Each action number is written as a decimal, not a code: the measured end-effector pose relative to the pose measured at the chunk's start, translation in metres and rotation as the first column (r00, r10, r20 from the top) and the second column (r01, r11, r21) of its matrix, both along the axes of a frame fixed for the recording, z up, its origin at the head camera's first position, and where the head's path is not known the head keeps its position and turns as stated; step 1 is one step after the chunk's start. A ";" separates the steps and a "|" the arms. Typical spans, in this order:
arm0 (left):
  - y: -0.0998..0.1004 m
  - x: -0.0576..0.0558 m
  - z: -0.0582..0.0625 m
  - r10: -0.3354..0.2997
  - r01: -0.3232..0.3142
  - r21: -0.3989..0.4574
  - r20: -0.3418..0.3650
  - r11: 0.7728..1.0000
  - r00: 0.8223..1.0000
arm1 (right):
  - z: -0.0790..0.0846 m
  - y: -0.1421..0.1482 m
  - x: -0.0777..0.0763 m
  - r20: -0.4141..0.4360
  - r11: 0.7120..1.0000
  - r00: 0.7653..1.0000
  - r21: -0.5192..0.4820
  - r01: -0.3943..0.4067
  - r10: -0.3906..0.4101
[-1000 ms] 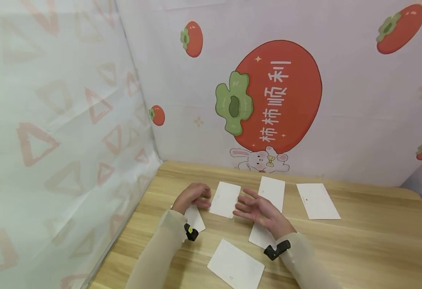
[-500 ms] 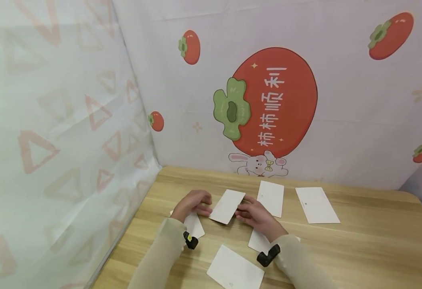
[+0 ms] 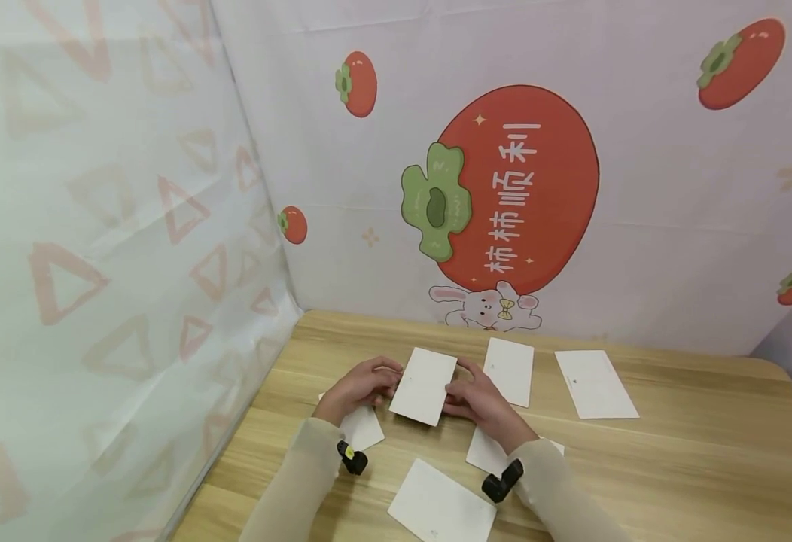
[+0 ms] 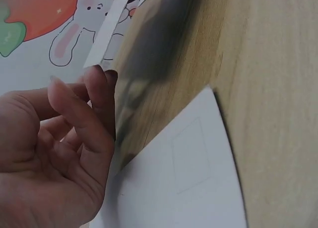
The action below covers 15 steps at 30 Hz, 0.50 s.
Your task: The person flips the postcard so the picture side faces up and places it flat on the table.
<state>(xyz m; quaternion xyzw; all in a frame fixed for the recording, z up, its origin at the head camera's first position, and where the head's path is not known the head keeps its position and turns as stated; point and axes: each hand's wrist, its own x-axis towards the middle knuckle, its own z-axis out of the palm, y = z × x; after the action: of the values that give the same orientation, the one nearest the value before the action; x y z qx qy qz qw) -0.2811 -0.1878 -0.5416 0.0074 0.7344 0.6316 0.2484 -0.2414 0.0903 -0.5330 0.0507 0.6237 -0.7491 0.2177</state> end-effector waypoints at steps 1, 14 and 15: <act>-0.001 0.000 -0.001 -0.013 0.013 0.011 0.003 1.000 1.000 | 0.000 0.001 0.000 0.001 1.000 1.000 -0.005 -0.003 0.003; -0.006 0.001 -0.006 -0.088 0.087 0.153 0.001 0.984 0.996 | -0.004 0.007 -0.004 0.009 0.998 1.000 -0.056 0.013 -0.013; -0.006 0.002 -0.006 -0.093 0.092 0.167 -0.002 0.982 0.996 | -0.004 0.007 -0.004 0.010 0.998 1.000 -0.056 0.012 -0.011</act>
<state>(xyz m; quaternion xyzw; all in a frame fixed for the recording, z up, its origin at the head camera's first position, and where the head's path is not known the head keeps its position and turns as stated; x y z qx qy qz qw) -0.2796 -0.1938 -0.5479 0.0605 0.6772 0.6786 0.2780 -0.2457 0.0974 -0.5373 0.0517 0.6009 -0.7673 0.2178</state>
